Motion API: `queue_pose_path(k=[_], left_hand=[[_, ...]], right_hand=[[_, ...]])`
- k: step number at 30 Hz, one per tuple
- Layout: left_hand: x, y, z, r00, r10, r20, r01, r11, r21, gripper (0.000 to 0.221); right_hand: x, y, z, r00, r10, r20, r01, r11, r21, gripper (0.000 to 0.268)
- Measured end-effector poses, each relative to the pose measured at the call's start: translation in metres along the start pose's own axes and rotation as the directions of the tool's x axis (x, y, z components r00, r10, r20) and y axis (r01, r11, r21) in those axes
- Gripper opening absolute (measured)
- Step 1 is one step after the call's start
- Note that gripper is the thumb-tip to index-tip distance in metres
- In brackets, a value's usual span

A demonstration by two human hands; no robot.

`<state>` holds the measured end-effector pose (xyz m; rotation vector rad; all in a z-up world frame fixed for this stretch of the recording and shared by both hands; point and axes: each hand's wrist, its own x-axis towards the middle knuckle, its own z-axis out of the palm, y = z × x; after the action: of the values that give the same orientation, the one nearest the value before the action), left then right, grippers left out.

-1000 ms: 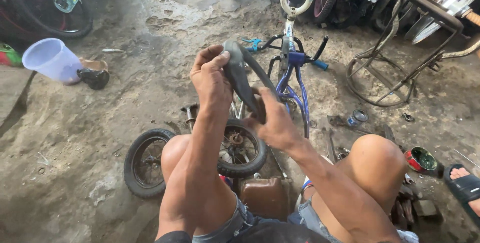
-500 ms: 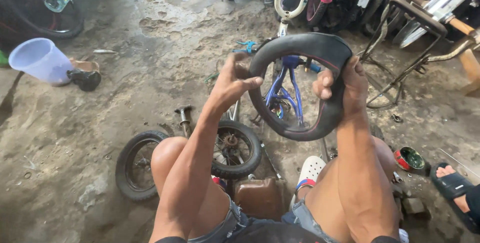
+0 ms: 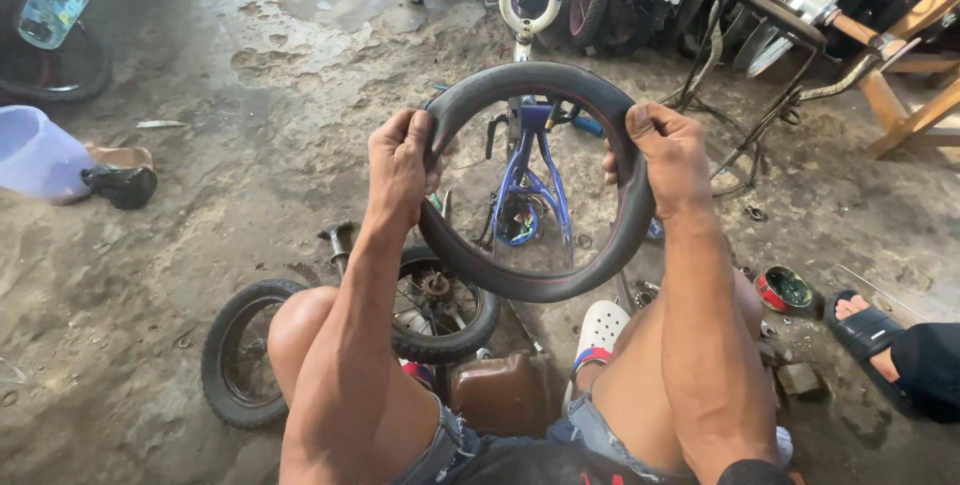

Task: The person removes an inner tube from a bicycle wheel, then installs a new inner tube and fits the tire back onto the rim. They use a tire lever to secure the tire bead onto the rim.

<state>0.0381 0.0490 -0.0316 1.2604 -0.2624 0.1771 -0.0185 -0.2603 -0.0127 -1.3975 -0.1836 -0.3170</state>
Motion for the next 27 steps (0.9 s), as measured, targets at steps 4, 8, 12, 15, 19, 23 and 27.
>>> queue_pose_path(k=[4, 8, 12, 15, 19, 23, 27], left_hand=[[0.0, -0.001, -0.004, 1.0, 0.002, 0.018, -0.002, 1.0, -0.009, 0.028], [-0.004, 0.009, -0.004, 1.0, -0.013, 0.002, 0.013, 1.0, -0.009, 0.025], [-0.003, 0.008, -0.009, 1.0, 0.025, 0.007, -0.025, 1.0, -0.012, 0.024], [-0.005, 0.012, -0.009, 0.999, 0.037, 0.038, -0.04, 0.995, 0.096, 0.025], [-0.008, 0.016, -0.008, 0.992, 0.014, 0.127, -0.035, 0.986, 0.164, 0.028], [-0.019, 0.037, 0.001, 0.976, -0.014, 0.218, -0.04, 0.969, 0.242, 0.025], [-0.021, 0.034, 0.002, 0.969, 0.063, 0.239, -0.123, 0.962, 0.244, 0.024]], right_hand=[[0.0, 0.003, -0.001, 1.0, 0.002, 0.008, -0.002, 1.0, 0.016, 0.037], [-0.001, 0.004, 0.002, 0.999, -0.003, 0.047, 0.002, 1.0, 0.011, 0.041], [-0.001, 0.005, 0.003, 0.999, 0.02, 0.042, -0.018, 0.999, -0.037, 0.045], [-0.003, 0.001, 0.005, 0.996, 0.007, 0.093, -0.002, 0.999, -0.046, 0.049], [-0.008, -0.007, 0.012, 0.978, 0.039, 0.206, -0.027, 0.998, -0.061, 0.051], [-0.007, -0.002, 0.012, 0.976, 0.099, 0.194, -0.081, 0.992, -0.1, 0.046], [-0.003, 0.008, 0.005, 0.974, 0.07, 0.214, -0.054, 0.995, -0.082, 0.029]])
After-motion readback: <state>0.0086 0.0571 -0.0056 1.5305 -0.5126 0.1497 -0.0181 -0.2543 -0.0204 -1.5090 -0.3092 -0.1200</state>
